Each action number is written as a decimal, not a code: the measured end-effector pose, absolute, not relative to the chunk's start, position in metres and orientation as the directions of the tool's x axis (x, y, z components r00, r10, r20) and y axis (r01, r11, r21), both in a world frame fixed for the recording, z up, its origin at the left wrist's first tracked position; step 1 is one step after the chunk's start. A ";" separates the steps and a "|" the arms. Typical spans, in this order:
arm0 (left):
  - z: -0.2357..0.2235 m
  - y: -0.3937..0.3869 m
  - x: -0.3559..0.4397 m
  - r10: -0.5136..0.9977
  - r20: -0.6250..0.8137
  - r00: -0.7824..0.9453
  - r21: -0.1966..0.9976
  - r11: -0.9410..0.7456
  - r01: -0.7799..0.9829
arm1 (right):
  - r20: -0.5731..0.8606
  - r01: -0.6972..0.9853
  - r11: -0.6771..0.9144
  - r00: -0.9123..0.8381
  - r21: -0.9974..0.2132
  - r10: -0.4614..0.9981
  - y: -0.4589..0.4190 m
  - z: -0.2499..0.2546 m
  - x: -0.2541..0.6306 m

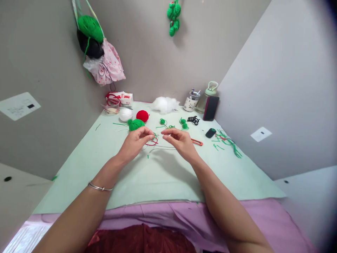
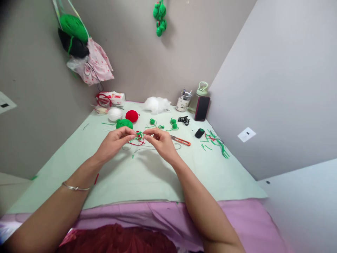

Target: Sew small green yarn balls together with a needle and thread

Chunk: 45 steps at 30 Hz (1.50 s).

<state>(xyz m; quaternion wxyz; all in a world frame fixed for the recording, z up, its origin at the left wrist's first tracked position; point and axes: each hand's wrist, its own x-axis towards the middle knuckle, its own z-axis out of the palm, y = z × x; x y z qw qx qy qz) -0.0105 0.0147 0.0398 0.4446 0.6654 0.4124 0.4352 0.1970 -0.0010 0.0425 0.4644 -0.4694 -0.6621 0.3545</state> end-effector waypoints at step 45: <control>0.008 0.005 0.014 0.974 -0.116 0.196 0.900 0.187 -0.394 | 0.739 0.789 0.612 -0.390 -0.040 0.550 -0.008 0.017 0.175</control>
